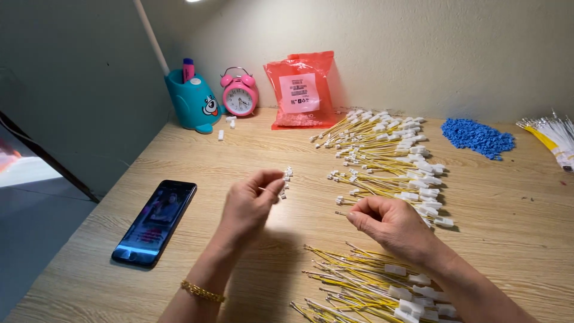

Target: The person sits at a wooden desk and repeatedly picks up small white plastic connectors and yellow wires with LED tips. They insert the wire ends into the connectors by hand and place the assembled units into a growing pile on the table. A smartphone is visible on the left side of the desk, and various crafting supplies are scattered around the workspace.

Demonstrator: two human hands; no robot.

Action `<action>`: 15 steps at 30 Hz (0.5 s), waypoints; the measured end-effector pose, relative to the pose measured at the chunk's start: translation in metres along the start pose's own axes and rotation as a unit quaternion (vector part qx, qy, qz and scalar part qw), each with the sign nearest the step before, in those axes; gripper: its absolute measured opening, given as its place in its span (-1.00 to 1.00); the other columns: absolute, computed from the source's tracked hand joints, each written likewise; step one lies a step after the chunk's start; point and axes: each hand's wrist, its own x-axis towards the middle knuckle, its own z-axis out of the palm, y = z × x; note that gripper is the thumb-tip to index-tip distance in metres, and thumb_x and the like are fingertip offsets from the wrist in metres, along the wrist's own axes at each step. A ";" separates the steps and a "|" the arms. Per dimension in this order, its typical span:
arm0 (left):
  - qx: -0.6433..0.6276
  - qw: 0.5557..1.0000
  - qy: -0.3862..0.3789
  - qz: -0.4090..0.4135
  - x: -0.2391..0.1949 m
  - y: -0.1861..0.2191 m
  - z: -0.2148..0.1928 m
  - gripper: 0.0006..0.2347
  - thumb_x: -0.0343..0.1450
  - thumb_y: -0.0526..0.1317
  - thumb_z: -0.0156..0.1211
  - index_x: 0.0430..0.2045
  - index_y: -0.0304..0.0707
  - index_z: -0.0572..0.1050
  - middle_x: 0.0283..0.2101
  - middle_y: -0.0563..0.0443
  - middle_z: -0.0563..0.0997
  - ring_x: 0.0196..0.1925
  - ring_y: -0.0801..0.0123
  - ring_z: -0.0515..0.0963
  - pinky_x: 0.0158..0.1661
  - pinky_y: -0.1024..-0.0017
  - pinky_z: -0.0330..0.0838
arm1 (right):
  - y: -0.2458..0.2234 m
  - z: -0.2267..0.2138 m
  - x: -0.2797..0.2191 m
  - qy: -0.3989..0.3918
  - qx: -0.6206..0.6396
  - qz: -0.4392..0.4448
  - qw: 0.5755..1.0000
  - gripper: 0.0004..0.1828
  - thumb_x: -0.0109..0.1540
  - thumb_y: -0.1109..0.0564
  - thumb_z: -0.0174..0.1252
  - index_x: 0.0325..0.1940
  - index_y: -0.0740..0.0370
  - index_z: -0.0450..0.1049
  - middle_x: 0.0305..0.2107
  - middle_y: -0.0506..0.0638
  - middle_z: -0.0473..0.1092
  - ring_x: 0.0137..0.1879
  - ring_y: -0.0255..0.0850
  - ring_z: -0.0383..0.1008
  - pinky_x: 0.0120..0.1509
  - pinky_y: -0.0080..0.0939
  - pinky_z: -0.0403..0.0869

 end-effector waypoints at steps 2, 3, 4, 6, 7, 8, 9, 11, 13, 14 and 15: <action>0.143 0.989 0.022 0.034 0.009 -0.006 -0.014 -0.88 0.31 -0.18 0.24 -0.34 0.01 0.63 -0.43 0.23 0.66 -0.44 0.56 0.56 -0.37 0.53 0.41 | 0.000 0.000 0.001 -0.002 0.004 -0.005 1.000 -0.83 0.17 0.06 0.27 -0.45 0.17 0.61 -0.68 -0.17 0.26 -0.52 -0.37 0.10 -0.41 -0.33 0.15; 0.280 0.957 0.045 0.065 0.014 -0.009 -0.021 -0.89 0.28 -0.10 0.26 -0.38 0.20 0.62 -0.37 0.34 0.69 -0.37 0.55 0.64 -0.32 0.45 0.41 | 0.001 0.001 0.002 -0.005 0.003 -0.009 1.000 -0.83 0.17 0.05 0.27 -0.45 0.16 0.61 -0.68 -0.17 0.25 -0.52 -0.36 0.09 -0.42 -0.33 0.14; 0.283 0.956 0.044 0.065 0.014 -0.015 -0.018 -0.89 0.28 -0.10 0.26 -0.38 0.20 0.62 -0.37 0.34 0.69 -0.37 0.55 0.64 -0.32 0.45 0.41 | 0.000 0.001 0.002 -0.006 0.007 -0.009 1.000 -0.83 0.17 0.05 0.27 -0.45 0.16 0.61 -0.68 -0.17 0.25 -0.52 -0.36 0.09 -0.42 -0.33 0.14; 0.358 0.924 0.010 0.131 0.013 -0.027 -0.011 -0.92 0.30 -0.13 0.28 -0.41 0.13 0.65 -0.31 0.23 0.64 -0.31 0.32 0.60 -0.36 0.31 0.44 | 0.001 0.003 0.001 -0.007 0.009 -0.010 1.000 -0.83 0.15 0.07 0.28 -0.46 0.18 0.63 -0.70 -0.16 0.25 -0.53 -0.36 0.09 -0.43 -0.31 0.13; 0.360 0.924 0.010 0.131 0.016 -0.034 -0.008 -0.92 0.30 -0.13 0.28 -0.41 0.13 0.65 -0.31 0.23 0.64 -0.31 0.32 0.60 -0.36 0.31 0.44 | 0.002 0.003 0.001 -0.007 0.010 -0.010 1.000 -0.83 0.15 0.07 0.28 -0.46 0.18 0.63 -0.70 -0.16 0.25 -0.53 -0.36 0.09 -0.43 -0.31 0.13; 0.396 0.897 0.021 0.193 0.019 -0.042 -0.006 -0.93 0.25 -0.16 0.34 -0.46 0.16 0.64 -0.40 0.19 0.60 -0.41 0.20 0.56 -0.43 0.23 0.41 | 0.003 0.003 0.001 -0.006 0.012 -0.014 1.000 -0.83 0.15 0.08 0.28 -0.47 0.18 0.63 -0.70 -0.16 0.25 -0.53 -0.36 0.10 -0.43 -0.31 0.13; 0.430 0.866 0.032 0.254 0.021 -0.049 -0.002 -0.90 0.20 -0.19 0.40 -0.51 0.19 0.63 -0.49 0.15 0.57 -0.52 0.07 0.53 -0.51 0.15 0.38 | 0.003 0.003 0.001 -0.005 0.014 -0.018 1.000 -0.84 0.16 0.08 0.28 -0.47 0.17 0.62 -0.70 -0.17 0.25 -0.52 -0.36 0.10 -0.43 -0.31 0.14; 0.441 0.845 0.045 0.298 0.024 -0.052 0.001 -0.93 0.20 -0.21 0.37 -0.59 0.14 0.62 -0.56 0.13 0.52 -0.58 0.09 0.47 -0.54 0.14 0.33 | -0.003 0.001 -0.002 -0.010 0.004 -0.008 1.000 -0.84 0.16 0.06 0.27 -0.47 0.16 0.62 -0.70 -0.17 0.24 -0.53 -0.36 0.09 -0.43 -0.31 0.13; 0.450 0.823 0.059 0.341 0.025 -0.054 0.004 -0.93 0.20 -0.24 0.35 -0.68 0.10 0.61 -0.63 0.12 0.47 -0.64 0.11 0.42 -0.58 0.14 0.29 | -0.004 0.001 -0.002 -0.014 -0.006 0.000 1.000 -0.83 0.16 0.05 0.27 -0.46 0.14 0.62 -0.70 -0.17 0.23 -0.54 -0.36 0.08 -0.43 -0.30 0.12; 0.450 0.817 0.059 0.356 0.025 -0.054 0.005 -0.91 0.18 -0.24 0.32 -0.71 0.11 0.59 -0.63 0.13 0.42 -0.64 0.15 0.40 -0.59 0.16 0.25 | -0.002 0.001 0.000 -0.013 -0.008 -0.007 1.000 -0.84 0.15 0.05 0.27 -0.47 0.13 0.63 -0.72 -0.17 0.22 -0.55 -0.36 0.07 -0.44 -0.30 0.11; 0.450 0.811 0.059 0.370 0.025 -0.055 0.006 -0.90 0.16 -0.25 0.30 -0.74 0.13 0.57 -0.64 0.14 0.38 -0.63 0.19 0.38 -0.60 0.18 0.20 | 0.001 0.002 0.001 -0.012 -0.010 -0.014 1.000 -0.84 0.15 0.05 0.28 -0.47 0.13 0.63 -0.74 -0.18 0.20 -0.57 -0.36 0.06 -0.45 -0.30 0.10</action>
